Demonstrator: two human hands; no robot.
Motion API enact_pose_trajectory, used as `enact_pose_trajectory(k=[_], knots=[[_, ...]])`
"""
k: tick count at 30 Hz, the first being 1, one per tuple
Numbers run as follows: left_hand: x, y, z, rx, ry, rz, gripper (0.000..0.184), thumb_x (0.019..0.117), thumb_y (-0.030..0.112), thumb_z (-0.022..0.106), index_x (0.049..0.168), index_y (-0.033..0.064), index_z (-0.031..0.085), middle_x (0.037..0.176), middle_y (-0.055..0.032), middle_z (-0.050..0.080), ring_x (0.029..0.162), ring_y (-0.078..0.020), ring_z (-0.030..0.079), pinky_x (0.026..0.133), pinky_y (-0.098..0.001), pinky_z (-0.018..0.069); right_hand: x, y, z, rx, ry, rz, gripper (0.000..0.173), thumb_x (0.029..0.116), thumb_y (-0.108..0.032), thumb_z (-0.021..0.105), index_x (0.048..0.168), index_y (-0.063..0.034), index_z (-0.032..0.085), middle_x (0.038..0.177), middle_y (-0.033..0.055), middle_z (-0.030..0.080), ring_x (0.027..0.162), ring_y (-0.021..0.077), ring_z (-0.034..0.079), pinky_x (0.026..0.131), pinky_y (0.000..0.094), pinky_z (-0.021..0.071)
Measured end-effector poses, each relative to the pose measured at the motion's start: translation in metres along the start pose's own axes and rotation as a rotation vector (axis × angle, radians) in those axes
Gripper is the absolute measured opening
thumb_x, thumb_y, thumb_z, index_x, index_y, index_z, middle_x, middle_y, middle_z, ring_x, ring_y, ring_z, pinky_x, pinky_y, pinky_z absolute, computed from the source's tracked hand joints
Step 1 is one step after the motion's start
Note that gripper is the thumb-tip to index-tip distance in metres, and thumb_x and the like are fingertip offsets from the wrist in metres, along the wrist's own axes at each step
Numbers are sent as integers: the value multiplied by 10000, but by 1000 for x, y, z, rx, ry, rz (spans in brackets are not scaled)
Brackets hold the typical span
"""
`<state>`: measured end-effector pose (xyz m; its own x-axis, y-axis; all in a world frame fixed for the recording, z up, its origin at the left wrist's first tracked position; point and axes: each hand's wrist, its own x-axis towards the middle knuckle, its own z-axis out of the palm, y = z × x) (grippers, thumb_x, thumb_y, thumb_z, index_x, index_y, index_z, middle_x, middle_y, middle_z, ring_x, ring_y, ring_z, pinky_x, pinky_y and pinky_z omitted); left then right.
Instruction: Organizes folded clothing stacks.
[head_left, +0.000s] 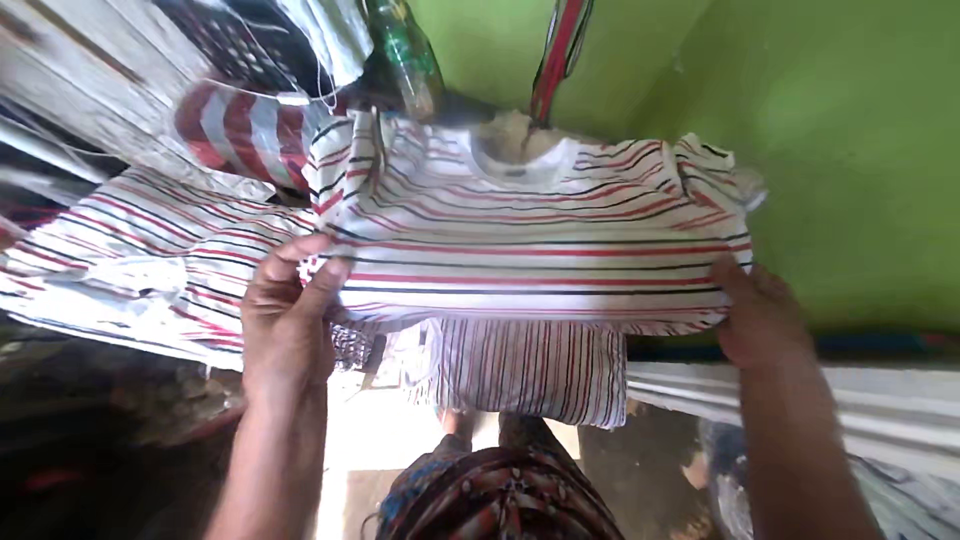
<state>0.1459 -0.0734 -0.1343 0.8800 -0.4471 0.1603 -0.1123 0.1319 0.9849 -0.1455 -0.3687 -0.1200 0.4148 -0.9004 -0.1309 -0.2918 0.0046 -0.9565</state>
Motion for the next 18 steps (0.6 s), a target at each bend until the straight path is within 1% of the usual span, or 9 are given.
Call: enact_pose_trajectory(k=[1,3,5,7,9,11,13,15,18], knots=[[-2,-7,-5,15,5,-47,240,970,48,621,1149,200,670,1007,130,704,636,37,602,547,-129,521,-3,5,3,-44,-6,42,206,1087,-269,481,1166,-128,609,912,-84,706,812,9,701,744,246,618],[-5,-8,-10,40,6,-96,231,962,26,613,1116,190,666,995,127,704,616,38,587,541,-127,511,-7,8,8,-114,-31,106,265,1084,-262,492,1211,-66,617,942,-18,686,825,45,682,766,286,600],[-5,2,-13,53,0,-87,232,954,28,615,1087,208,675,994,144,698,651,50,598,568,-114,517,-10,1,10,-101,-33,163,287,1089,-296,476,1197,-75,625,924,-18,689,805,50,684,743,286,605],[-2,8,-15,61,8,-109,235,954,28,617,1097,208,668,967,145,693,675,47,611,597,-124,532,-11,-5,11,-61,-44,203,278,1095,-318,454,1143,-104,625,876,-39,696,762,43,689,694,266,610],[4,0,-16,57,2,-186,225,967,25,609,1118,181,670,907,117,697,635,37,610,555,-134,528,-9,-1,9,-27,-67,220,278,1097,-308,445,1114,-105,634,850,-33,704,739,54,692,671,266,611],[9,-13,-12,49,5,-329,186,1000,38,593,1128,152,664,861,84,689,601,23,597,517,-139,505,-5,9,11,-19,-84,245,294,1098,-299,447,1104,-73,635,848,0,706,741,77,695,682,281,610],[14,-21,-4,68,36,-422,147,1007,64,607,1126,126,666,817,59,669,556,15,559,472,-141,462,2,14,17,-35,-54,324,326,1088,-326,478,1161,-39,615,889,34,697,760,98,692,692,292,603],[23,-23,1,77,11,-416,134,1004,72,616,1120,123,660,844,65,674,564,22,554,484,-142,468,10,9,21,-50,-38,371,374,1083,-361,482,1261,-44,571,980,46,671,829,106,675,746,317,591],[43,-20,3,39,-47,-270,124,1011,79,599,1090,155,657,909,101,689,612,50,575,525,-123,488,21,-5,18,-34,-22,253,354,1081,-372,478,1242,-75,586,963,8,692,828,80,694,746,307,612]])
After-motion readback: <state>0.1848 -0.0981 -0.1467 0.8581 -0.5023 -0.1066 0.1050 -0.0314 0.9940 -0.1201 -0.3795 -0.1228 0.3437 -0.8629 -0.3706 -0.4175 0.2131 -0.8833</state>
